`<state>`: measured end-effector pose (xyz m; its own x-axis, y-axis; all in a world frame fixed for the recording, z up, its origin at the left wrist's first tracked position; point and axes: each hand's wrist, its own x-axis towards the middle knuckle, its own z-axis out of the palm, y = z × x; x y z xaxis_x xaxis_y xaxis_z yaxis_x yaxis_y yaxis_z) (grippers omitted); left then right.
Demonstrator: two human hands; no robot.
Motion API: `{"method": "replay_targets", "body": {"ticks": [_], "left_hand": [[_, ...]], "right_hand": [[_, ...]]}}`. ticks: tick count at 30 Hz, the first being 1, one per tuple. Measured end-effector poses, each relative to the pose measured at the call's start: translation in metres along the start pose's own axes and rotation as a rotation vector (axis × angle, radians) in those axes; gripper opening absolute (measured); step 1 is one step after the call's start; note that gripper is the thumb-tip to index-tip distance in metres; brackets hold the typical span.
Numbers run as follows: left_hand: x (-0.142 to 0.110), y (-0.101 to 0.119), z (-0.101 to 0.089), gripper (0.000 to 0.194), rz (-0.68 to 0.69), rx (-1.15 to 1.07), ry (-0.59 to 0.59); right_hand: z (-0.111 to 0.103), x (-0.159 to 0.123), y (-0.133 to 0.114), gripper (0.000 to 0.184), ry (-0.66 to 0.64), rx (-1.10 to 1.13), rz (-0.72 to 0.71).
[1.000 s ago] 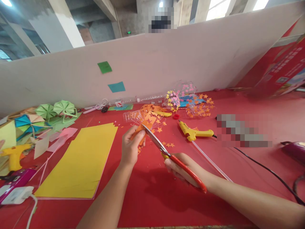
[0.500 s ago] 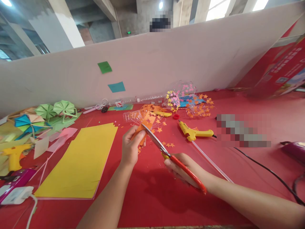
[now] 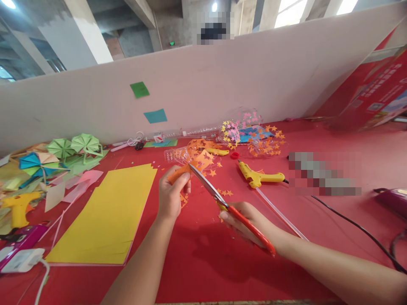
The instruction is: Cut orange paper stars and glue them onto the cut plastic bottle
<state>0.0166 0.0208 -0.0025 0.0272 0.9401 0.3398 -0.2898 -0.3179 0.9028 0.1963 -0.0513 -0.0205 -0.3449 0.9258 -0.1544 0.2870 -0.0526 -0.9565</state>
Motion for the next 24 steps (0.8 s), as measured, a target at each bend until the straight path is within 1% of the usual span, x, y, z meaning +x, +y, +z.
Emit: {"method": "replay_targets", "body": {"ticks": [5, 8, 12, 14, 17, 18, 19, 21, 24], "left_hand": [[0.0048, 0.0031, -0.0006, 0.016, -0.003, -0.082, 0.085], [0.0058, 0.0040, -0.0013, 0.013, -0.017, -0.111, 0.092], [0.0051, 0.0044, -0.0019, 0.014, -0.060, -0.154, 0.080], [0.0038, 0.0035, -0.0015, 0.016, -0.103, -0.176, 0.023], [0.0010, 0.0012, 0.0008, 0.021, -0.204, -0.169, -0.127], [0.0000, 0.0005, 0.0018, 0.023, -0.222, -0.159, -0.158], [-0.0007, -0.0001, 0.0027, 0.025, -0.223, -0.152, -0.163], [-0.0012, -0.0008, 0.0039, 0.027, -0.187, -0.149, -0.107], [0.0009, -0.0006, 0.0033, 0.027, -0.131, -0.160, 0.027]], "right_hand": [[-0.0009, 0.0004, 0.0003, 0.053, 0.023, -0.015, -0.012], [-0.0006, 0.0002, 0.0007, 0.052, 0.014, -0.008, -0.014], [0.0001, -0.0008, -0.0024, 0.053, 0.007, 0.021, 0.006], [0.0004, -0.0013, -0.0049, 0.054, 0.017, 0.033, 0.024], [0.0007, -0.0014, -0.0062, 0.055, 0.036, 0.030, 0.049], [0.0008, -0.0012, -0.0058, 0.055, 0.038, 0.028, 0.052], [0.0009, -0.0008, -0.0050, 0.055, 0.038, 0.030, 0.053], [0.0010, 0.0001, -0.0028, 0.054, 0.029, 0.030, 0.045], [0.0011, 0.0018, -0.0001, 0.054, 0.020, -0.012, 0.011]]}}
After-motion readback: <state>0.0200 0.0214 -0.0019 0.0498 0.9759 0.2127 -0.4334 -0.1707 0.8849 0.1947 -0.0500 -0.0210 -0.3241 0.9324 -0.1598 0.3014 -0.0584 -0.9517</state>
